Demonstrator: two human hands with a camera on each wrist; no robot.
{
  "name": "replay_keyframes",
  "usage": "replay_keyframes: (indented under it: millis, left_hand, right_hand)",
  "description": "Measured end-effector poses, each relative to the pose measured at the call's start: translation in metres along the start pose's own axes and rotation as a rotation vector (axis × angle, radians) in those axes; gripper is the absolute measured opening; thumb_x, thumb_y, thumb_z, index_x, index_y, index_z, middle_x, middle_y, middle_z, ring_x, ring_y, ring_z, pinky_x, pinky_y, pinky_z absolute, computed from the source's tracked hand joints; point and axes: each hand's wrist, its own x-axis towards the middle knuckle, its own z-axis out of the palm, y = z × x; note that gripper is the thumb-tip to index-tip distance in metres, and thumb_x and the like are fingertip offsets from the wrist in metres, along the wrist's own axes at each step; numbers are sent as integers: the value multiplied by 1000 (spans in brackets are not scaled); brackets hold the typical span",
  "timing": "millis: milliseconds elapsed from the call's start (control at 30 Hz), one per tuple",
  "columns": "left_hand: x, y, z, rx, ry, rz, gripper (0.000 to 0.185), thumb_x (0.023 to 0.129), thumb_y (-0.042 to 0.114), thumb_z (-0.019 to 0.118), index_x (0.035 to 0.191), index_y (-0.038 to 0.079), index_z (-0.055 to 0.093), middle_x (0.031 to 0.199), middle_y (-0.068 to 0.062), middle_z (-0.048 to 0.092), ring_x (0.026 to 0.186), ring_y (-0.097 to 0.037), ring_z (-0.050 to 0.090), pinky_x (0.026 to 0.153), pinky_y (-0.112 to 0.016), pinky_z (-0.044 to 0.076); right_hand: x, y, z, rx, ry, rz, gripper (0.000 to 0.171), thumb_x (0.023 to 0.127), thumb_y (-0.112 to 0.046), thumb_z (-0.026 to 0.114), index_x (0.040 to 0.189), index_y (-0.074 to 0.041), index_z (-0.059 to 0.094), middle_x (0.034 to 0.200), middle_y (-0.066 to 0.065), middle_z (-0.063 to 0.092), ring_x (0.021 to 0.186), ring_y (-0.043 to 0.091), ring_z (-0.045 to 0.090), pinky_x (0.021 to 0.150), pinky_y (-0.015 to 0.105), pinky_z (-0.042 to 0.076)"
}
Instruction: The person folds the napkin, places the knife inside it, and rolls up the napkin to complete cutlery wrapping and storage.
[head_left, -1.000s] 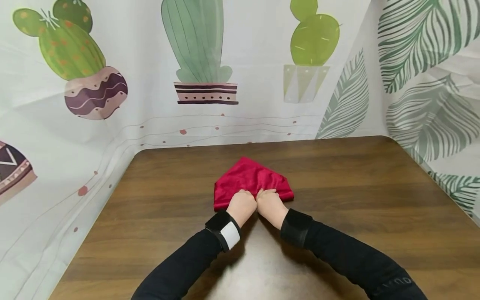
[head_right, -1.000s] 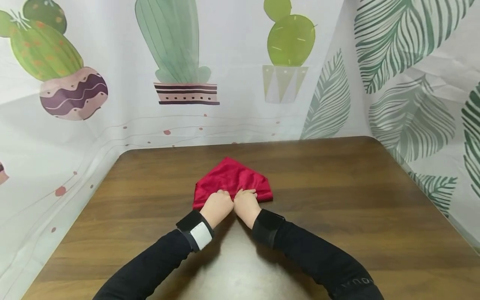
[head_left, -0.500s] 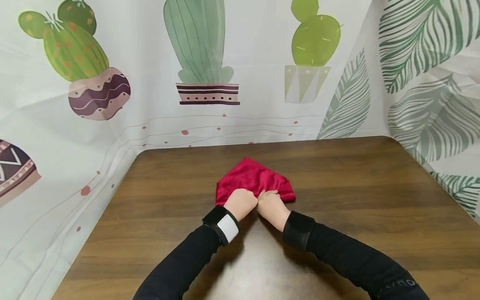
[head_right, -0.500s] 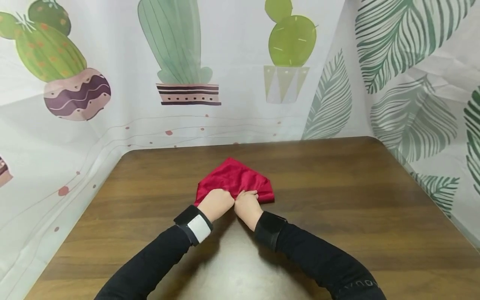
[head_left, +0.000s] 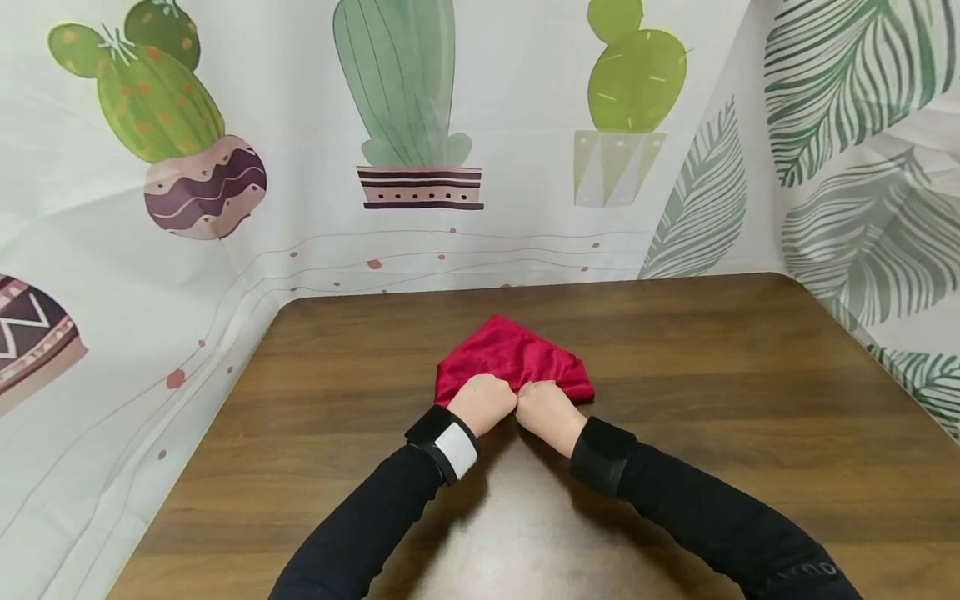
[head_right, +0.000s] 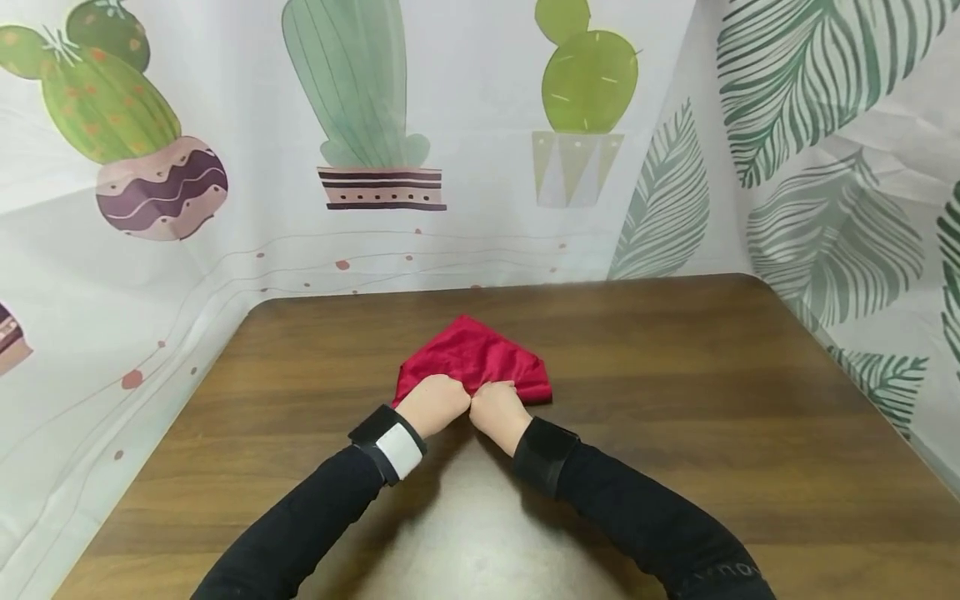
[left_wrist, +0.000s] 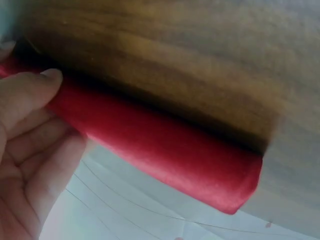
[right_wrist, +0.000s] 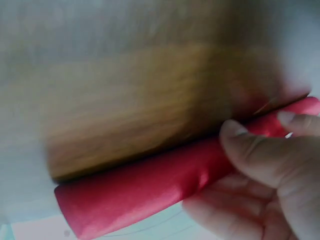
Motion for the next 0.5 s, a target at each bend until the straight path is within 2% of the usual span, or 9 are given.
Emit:
replay_keyframes:
  millis: [33, 67, 167, 233, 300, 400, 500]
  left_hand:
    - [0, 1, 0, -2, 5, 1, 24, 66, 4, 66, 51, 19, 55, 51, 4, 52, 49, -14, 53, 45, -26, 44]
    - [-1, 2, 1, -3, 8, 3, 24, 66, 4, 65, 50, 19, 54, 50, 5, 51, 49, -13, 52, 44, -26, 44]
    - [-3, 7, 3, 4, 16, 21, 25, 66, 6, 64, 49, 20, 52, 49, 7, 49, 49, -11, 51, 43, -24, 43]
    - [-4, 8, 2, 9, 24, 29, 25, 65, 7, 65, 48, 20, 52, 50, 7, 49, 49, -11, 51, 43, -24, 43]
    - [-3, 5, 2, 16, 17, 27, 25, 66, 8, 66, 49, 21, 53, 50, 7, 50, 50, -11, 52, 45, -24, 44]
    - [0, -1, 1, 17, -12, 26, 23, 68, 8, 66, 52, 21, 57, 52, 6, 54, 51, -12, 54, 47, -26, 46]
    - [1, -6, 0, 19, -35, 15, 23, 69, 6, 65, 53, 21, 58, 52, 6, 54, 52, -13, 55, 48, -26, 46]
  right_hand:
    - [0, 1, 15, 28, 30, 0, 16, 71, -1, 53, 59, -8, 59, 54, 4, 53, 46, 21, 52, 42, 29, 44]
    - [1, 3, 20, 58, 63, -7, 22, 71, -1, 49, 52, -13, 52, 49, 0, 47, 43, 17, 48, 39, 27, 41]
    - [5, 10, 25, 97, 17, -53, 31, 73, -1, 44, 48, -19, 42, 45, -5, 39, 42, 12, 44, 40, 26, 39]
    - [8, 14, 11, 66, 12, -96, 33, 74, 0, 44, 47, -20, 41, 44, -6, 38, 42, 10, 44, 41, 25, 39]
    - [13, 15, -27, 55, -56, -97, 30, 71, 0, 56, 49, -17, 46, 46, -5, 42, 45, 11, 47, 44, 25, 42]
    - [14, 10, -58, 4, -21, -51, 14, 70, -5, 63, 58, -9, 58, 51, 0, 51, 46, 14, 50, 43, 25, 43]
    - [10, 4, -49, 3, 31, 5, 10, 73, -7, 61, 63, -5, 59, 56, 3, 53, 47, 17, 52, 42, 27, 44]
